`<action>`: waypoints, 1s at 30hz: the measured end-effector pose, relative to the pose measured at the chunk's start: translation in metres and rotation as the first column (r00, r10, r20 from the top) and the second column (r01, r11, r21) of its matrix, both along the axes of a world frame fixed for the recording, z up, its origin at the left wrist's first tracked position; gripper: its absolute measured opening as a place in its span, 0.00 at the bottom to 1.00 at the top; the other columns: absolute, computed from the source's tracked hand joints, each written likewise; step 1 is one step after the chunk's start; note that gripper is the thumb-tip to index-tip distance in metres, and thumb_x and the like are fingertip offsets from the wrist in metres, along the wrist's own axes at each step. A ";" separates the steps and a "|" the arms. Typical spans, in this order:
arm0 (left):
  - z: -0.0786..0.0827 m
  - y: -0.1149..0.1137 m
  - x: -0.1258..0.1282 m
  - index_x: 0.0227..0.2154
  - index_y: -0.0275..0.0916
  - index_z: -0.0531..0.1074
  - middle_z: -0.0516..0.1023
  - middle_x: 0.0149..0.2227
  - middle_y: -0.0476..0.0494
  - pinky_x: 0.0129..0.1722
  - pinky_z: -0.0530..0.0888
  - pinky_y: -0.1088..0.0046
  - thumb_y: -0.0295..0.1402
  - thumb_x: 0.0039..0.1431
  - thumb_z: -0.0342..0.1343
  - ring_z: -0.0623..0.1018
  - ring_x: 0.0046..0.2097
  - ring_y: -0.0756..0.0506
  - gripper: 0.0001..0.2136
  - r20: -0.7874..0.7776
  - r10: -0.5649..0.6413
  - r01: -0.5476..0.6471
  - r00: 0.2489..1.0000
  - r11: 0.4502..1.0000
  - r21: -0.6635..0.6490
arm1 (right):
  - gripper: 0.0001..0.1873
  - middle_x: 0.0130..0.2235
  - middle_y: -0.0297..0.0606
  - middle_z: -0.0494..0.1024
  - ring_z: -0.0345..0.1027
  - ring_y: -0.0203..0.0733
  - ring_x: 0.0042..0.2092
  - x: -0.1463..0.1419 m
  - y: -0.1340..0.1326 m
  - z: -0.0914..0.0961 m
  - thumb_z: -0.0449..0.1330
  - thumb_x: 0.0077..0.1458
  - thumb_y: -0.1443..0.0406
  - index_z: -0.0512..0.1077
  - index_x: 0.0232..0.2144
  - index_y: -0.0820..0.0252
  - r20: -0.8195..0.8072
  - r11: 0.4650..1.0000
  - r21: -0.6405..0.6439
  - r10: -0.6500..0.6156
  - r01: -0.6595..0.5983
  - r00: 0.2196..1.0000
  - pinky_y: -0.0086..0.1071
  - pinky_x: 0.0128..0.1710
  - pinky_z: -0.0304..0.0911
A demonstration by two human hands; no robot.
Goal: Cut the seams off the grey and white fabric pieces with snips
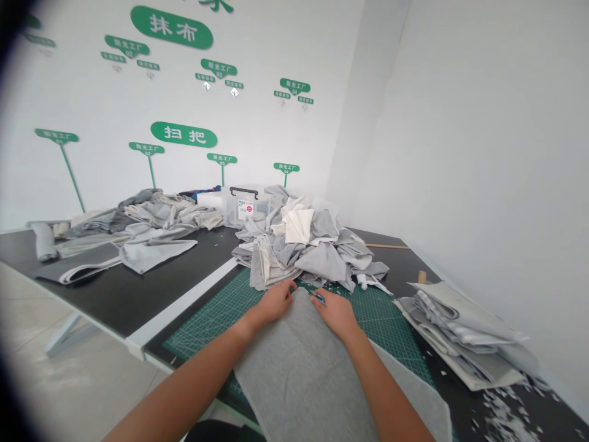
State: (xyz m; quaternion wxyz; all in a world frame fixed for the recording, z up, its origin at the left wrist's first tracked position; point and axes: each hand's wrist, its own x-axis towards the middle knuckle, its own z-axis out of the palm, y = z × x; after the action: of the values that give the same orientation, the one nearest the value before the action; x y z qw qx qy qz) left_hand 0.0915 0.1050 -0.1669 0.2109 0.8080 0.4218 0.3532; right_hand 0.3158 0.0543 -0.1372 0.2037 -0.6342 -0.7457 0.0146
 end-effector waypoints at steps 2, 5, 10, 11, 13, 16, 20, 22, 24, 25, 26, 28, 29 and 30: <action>0.003 -0.003 -0.001 0.44 0.41 0.72 0.76 0.43 0.39 0.47 0.65 0.68 0.22 0.56 0.50 0.74 0.46 0.40 0.15 -0.030 -0.008 0.009 1.000 1.000 0.021 | 0.20 0.44 0.35 0.82 0.76 0.51 0.46 0.002 -0.009 0.005 0.51 0.65 0.48 0.75 0.51 0.43 0.021 0.999 -0.004 0.037 -0.037 0.999 0.34 0.41 0.63; 0.008 -0.008 -0.001 0.42 0.41 0.72 0.76 0.43 0.37 0.47 0.65 0.66 0.22 0.58 0.49 0.74 0.46 0.39 0.13 -0.074 0.000 0.003 0.997 0.999 0.038 | 0.20 0.45 0.33 0.82 0.77 0.50 0.45 0.005 -0.025 0.005 0.51 0.65 0.48 0.74 0.52 0.42 0.043 0.997 -0.020 0.076 -0.075 0.996 0.34 0.39 0.63; 0.017 -0.015 0.000 0.41 0.41 0.72 0.75 0.43 0.36 0.47 0.65 0.66 0.22 0.57 0.50 0.73 0.47 0.38 0.12 -0.142 0.041 -0.038 0.989 0.999 0.027 | 0.20 0.52 0.33 0.79 0.76 0.49 0.48 0.010 -0.043 -0.006 0.50 0.66 0.50 0.72 0.55 0.42 0.095 0.996 -0.032 0.090 -0.088 0.991 0.35 0.42 0.64; 0.019 -0.016 -0.002 0.40 0.41 0.72 0.75 0.43 0.36 0.47 0.64 0.65 0.22 0.55 0.51 0.73 0.47 0.37 0.12 -0.152 0.053 -0.050 0.987 0.998 0.025 | 0.20 0.53 0.34 0.79 0.75 0.49 0.49 0.010 -0.044 -0.008 0.50 0.67 0.50 0.72 0.56 0.42 0.110 0.996 -0.025 0.082 -0.080 0.990 0.34 0.42 0.64; 0.026 -0.017 -0.008 0.39 0.40 0.72 0.75 0.42 0.35 0.47 0.64 0.65 0.21 0.52 0.53 0.73 0.47 0.37 0.12 -0.166 0.075 -0.072 0.983 0.997 0.020 | 0.20 0.51 0.35 0.78 0.75 0.47 0.47 0.009 -0.045 -0.010 0.50 0.67 0.51 0.72 0.55 0.42 0.145 0.998 -0.005 0.066 -0.065 0.987 0.33 0.40 0.64; 0.039 -0.022 -0.028 0.37 0.40 0.72 0.76 0.40 0.37 0.42 0.65 0.66 0.25 0.52 0.56 0.74 0.43 0.38 0.09 -0.173 0.081 -0.082 0.982 0.997 -0.002 | 0.19 0.45 0.37 0.77 0.73 0.46 0.45 0.006 -0.046 -0.009 0.49 0.68 0.52 0.72 0.54 0.42 0.198 0.998 0.033 0.036 -0.044 0.980 0.31 0.35 0.61; 0.058 -0.043 -0.073 0.34 0.40 0.73 0.76 0.33 0.43 0.33 0.65 0.71 0.38 0.59 0.55 0.74 0.34 0.43 0.07 -0.095 -0.020 0.002 0.995 0.982 -0.188 | 0.19 0.44 0.41 0.74 0.70 0.47 0.46 0.004 -0.048 -0.007 0.49 0.68 0.53 0.73 0.53 0.47 0.237 0.998 0.061 0.015 -0.030 0.971 0.33 0.40 0.60; 0.068 -0.061 -0.099 0.34 0.40 0.73 0.76 0.33 0.45 0.31 0.66 0.73 0.43 0.60 0.55 0.74 0.34 0.43 0.11 0.043 -0.135 0.142 0.990 0.918 -0.372 | 0.19 0.44 0.42 0.74 0.69 0.48 0.47 0.005 -0.049 -0.007 0.50 0.68 0.53 0.74 0.53 0.48 0.242 0.998 0.055 0.012 -0.026 0.970 0.34 0.42 0.59; 0.076 -0.082 -0.123 0.34 0.40 0.74 0.76 0.33 0.46 0.33 0.68 0.73 0.44 0.59 0.57 0.74 0.35 0.44 0.12 0.190 -0.230 0.296 0.954 0.812 -0.503 | 0.19 0.44 0.43 0.74 0.69 0.49 0.47 0.006 -0.051 -0.006 0.51 0.67 0.53 0.74 0.53 0.49 0.238 0.998 0.061 0.000 -0.015 0.971 0.35 0.42 0.59; 0.079 -0.094 -0.134 0.34 0.41 0.75 0.76 0.33 0.46 0.36 0.69 0.72 0.44 0.59 0.58 0.74 0.36 0.45 0.12 0.250 -0.269 0.365 0.930 0.751 -0.550 | 0.19 0.44 0.43 0.74 0.68 0.50 0.47 0.006 -0.052 -0.005 0.51 0.67 0.52 0.74 0.53 0.49 0.229 0.997 0.072 -0.007 -0.010 0.973 0.36 0.43 0.60; 0.082 -0.105 -0.145 0.34 0.41 0.75 0.75 0.32 0.47 0.37 0.70 0.72 0.44 0.60 0.58 0.74 0.35 0.45 0.11 0.302 -0.285 0.413 0.910 0.698 -0.585 | 0.19 0.44 0.43 0.74 0.68 0.51 0.47 0.007 -0.053 -0.003 0.51 0.66 0.52 0.73 0.53 0.49 0.210 0.996 0.087 -0.015 -0.004 0.978 0.37 0.43 0.60; 0.084 -0.126 -0.165 0.34 0.43 0.76 0.76 0.33 0.46 0.38 0.71 0.71 0.45 0.61 0.59 0.74 0.35 0.46 0.11 0.370 -0.297 0.473 0.880 0.596 -0.649 | 0.19 0.43 0.43 0.75 0.68 0.51 0.47 0.008 -0.057 0.003 0.50 0.66 0.51 0.74 0.50 0.49 0.127 0.993 0.116 -0.030 0.016 0.991 0.38 0.45 0.61; 0.083 -0.136 -0.175 0.34 0.43 0.77 0.76 0.33 0.46 0.38 0.71 0.70 0.45 0.61 0.59 0.75 0.34 0.46 0.11 0.388 -0.310 0.497 0.868 0.544 -0.677 | 0.20 0.42 0.43 0.75 0.69 0.51 0.45 0.010 -0.061 0.009 0.49 0.66 0.50 0.75 0.47 0.50 0.058 0.993 0.113 -0.039 0.032 0.998 0.39 0.44 0.62; 0.082 -0.144 -0.185 0.35 0.44 0.78 0.77 0.33 0.45 0.39 0.72 0.69 0.45 0.61 0.59 0.75 0.35 0.45 0.11 0.394 -0.345 0.521 0.852 0.476 -0.709 | 0.21 0.40 0.42 0.76 0.70 0.50 0.43 0.012 -0.068 0.015 0.47 0.67 0.50 0.76 0.44 0.50 -0.022 0.995 0.089 -0.048 0.050 0.999 0.38 0.43 0.63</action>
State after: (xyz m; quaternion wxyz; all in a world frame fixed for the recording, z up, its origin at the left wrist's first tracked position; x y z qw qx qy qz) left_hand -0.0931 -0.0393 -0.0854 0.6707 0.6677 0.2911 0.1400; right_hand 0.3277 -0.0134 -0.1219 0.2395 -0.6423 -0.7279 -0.0172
